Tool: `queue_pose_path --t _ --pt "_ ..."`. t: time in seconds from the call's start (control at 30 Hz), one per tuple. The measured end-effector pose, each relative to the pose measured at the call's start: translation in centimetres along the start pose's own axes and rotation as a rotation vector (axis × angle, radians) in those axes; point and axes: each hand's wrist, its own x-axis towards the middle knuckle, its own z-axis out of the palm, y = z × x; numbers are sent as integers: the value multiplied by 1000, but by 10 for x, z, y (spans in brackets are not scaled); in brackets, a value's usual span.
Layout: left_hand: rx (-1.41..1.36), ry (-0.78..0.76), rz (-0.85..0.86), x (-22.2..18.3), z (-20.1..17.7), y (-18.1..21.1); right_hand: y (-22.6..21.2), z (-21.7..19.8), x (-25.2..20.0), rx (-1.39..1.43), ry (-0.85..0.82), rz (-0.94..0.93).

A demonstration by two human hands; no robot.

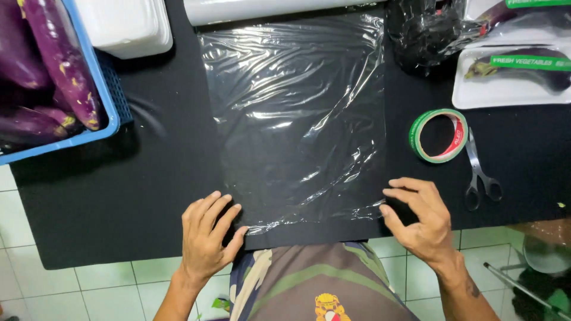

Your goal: The person places an eggplant onto a foam tray, wraps it with plastic film from a dispenser, and secures the packaging with green tape labeled 'Fresh Vegetables' using scissors.

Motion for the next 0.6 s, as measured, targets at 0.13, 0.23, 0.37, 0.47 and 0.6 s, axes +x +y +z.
queue_pose_path --t 0.13,0.23,0.37,0.47,0.6 --pt "10 -7 27 -24 6 1 16 19 -58 -151 -45 -103" --pt "18 20 94 -28 5 4 21 28 -69 -194 37 -163" --pt "50 37 130 -31 11 7 28 37 -70 -277 102 -226" --pt "61 106 134 -30 16 9 28 39 -68 -298 128 -241" --pt "65 116 149 -29 15 11 31 38 -73 -328 98 -236"
